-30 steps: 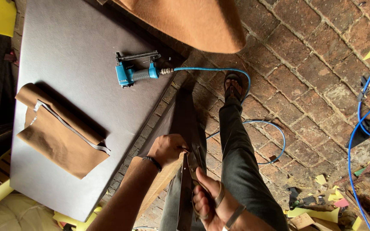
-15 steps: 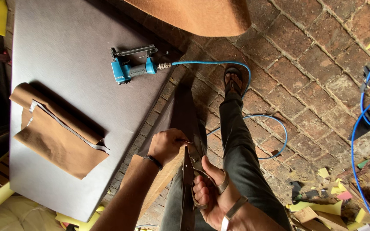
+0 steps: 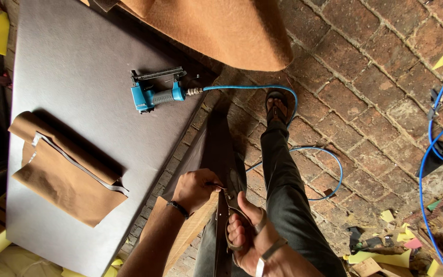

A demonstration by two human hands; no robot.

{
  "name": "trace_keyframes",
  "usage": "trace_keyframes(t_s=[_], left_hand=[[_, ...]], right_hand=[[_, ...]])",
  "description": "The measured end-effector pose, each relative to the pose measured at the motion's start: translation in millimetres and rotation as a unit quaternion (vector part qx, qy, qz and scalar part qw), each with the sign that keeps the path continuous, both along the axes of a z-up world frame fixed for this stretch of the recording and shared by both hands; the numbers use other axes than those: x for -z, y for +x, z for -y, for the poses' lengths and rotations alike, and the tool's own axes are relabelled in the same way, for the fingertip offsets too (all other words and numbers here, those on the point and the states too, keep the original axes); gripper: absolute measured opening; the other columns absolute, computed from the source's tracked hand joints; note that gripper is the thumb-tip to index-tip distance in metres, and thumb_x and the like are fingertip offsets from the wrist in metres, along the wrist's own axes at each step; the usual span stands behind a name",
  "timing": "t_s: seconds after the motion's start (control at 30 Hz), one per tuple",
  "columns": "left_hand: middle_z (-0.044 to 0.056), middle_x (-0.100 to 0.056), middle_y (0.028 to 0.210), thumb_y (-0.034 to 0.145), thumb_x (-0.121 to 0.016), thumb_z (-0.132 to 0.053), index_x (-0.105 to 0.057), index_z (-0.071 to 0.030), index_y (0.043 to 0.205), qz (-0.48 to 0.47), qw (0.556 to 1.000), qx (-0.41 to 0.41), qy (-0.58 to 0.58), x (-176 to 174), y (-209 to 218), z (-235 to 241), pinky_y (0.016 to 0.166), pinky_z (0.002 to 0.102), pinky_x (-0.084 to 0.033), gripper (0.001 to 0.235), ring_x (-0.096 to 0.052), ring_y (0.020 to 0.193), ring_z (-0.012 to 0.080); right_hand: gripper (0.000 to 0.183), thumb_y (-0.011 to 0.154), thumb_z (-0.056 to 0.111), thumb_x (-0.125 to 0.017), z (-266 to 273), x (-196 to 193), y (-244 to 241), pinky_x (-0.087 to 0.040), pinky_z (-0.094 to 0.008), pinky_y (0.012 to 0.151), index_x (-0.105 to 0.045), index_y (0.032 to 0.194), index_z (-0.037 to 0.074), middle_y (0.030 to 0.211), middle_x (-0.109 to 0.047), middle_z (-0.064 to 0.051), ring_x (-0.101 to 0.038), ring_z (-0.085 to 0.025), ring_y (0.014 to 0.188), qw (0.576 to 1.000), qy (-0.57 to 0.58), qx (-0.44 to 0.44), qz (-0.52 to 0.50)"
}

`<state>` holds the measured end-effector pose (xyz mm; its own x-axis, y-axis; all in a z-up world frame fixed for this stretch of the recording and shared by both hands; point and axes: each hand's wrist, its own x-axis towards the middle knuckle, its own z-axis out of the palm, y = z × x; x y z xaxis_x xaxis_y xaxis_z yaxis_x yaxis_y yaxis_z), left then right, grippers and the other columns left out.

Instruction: The person staples brown fabric onto a wooden furniture frame using a pneumatic staple gun. They smooth the fabric, reposition the frame, and trim excess material with scissors.

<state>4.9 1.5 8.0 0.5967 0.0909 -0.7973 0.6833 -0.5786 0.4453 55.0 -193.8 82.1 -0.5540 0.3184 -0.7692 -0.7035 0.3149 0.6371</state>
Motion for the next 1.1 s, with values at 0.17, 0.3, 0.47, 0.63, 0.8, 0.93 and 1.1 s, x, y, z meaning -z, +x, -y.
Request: trace_keyframes(t_s=[0.17,0.3,0.47,0.63,0.8,0.93,1.1], left_hand=[[-0.006,-0.079,0.091,0.083,-0.08,-0.019,-0.08,-0.016,0.089,-0.049,0.999,-0.001,-0.003,-2.0,-0.1,3.2,0.07,0.028,-0.061,0.007,-0.077,0.082,0.01],[-0.006,-0.079,0.092,0.085,-0.078,-0.019,-0.08,-0.016,0.089,-0.051,0.999,-0.005,-0.014,-1.5,1.1,0.2,0.072,0.026,-0.062,0.005,-0.078,0.083,0.0086],[-0.007,-0.079,0.093,0.085,-0.077,-0.018,-0.081,-0.017,0.089,-0.047,0.999,0.004,-0.013,-1.1,2.4,2.8,0.072,0.026,-0.062,0.006,-0.077,0.083,0.0081],[-0.007,-0.079,0.093,0.086,-0.078,-0.022,-0.08,-0.018,0.09,-0.086,0.996,0.016,-0.001,0.0,4.8,0.6,0.072,0.025,-0.061,0.006,-0.077,0.083,0.0072],[-0.007,-0.08,0.091,0.085,-0.078,-0.021,-0.08,-0.018,0.09,-0.085,0.996,-0.008,0.012,-2.0,4.9,0.9,0.072,0.027,-0.061,0.006,-0.076,0.082,0.0077],[-0.006,-0.08,0.09,0.082,-0.081,-0.019,-0.081,-0.018,0.09,-0.043,0.999,-0.016,0.007,-1.9,3.2,0.4,0.072,0.028,-0.061,0.008,-0.076,0.082,0.0082],[-0.007,-0.079,0.091,0.085,-0.079,-0.021,-0.081,-0.02,0.091,-0.065,0.998,-0.002,0.009,-1.7,1.5,-1.7,0.073,0.028,-0.06,0.007,-0.076,0.082,0.008]], right_hand=[[0.049,0.073,0.052,-0.086,-0.9,-1.1,0.0,-0.049,-0.015,0.042,-0.059,0.066,0.011,0.053,-0.057,0.003,-0.054,-0.005,0.041,1.0,0.007,0.009,0.001],[0.049,0.072,0.051,-0.086,-2.3,0.3,-2.5,-0.048,-0.016,0.041,-0.057,0.066,0.012,0.053,-0.056,0.002,-0.055,-0.006,0.042,0.999,0.041,0.023,0.016],[0.048,0.072,0.049,-0.086,-0.1,7.9,-7.4,-0.046,-0.017,0.039,-0.056,0.066,0.012,0.053,-0.055,0.002,-0.051,-0.006,0.041,1.0,0.004,0.001,0.024],[0.047,0.074,0.048,-0.087,0.6,12.8,-14.8,-0.045,-0.016,0.039,-0.056,0.068,0.013,0.054,-0.053,0.004,-0.049,-0.004,0.041,1.0,-0.007,-0.011,0.022],[0.048,0.074,0.051,-0.086,4.4,15.1,-11.7,-0.046,-0.016,0.04,-0.056,0.069,0.013,0.054,-0.052,0.004,-0.049,-0.004,0.041,0.999,0.013,-0.013,0.032],[0.051,0.072,0.054,-0.085,4.4,22.6,-8.7,-0.045,-0.017,0.039,-0.057,0.069,0.012,0.055,-0.053,0.003,-0.049,-0.006,0.041,0.999,-0.031,-0.014,-0.001],[0.047,0.072,0.048,-0.089,-1.4,32.8,-15.3,-0.043,-0.014,0.037,-0.058,0.066,0.013,0.054,-0.055,0.004,-0.049,-0.003,0.04,0.998,0.011,0.041,0.036]])
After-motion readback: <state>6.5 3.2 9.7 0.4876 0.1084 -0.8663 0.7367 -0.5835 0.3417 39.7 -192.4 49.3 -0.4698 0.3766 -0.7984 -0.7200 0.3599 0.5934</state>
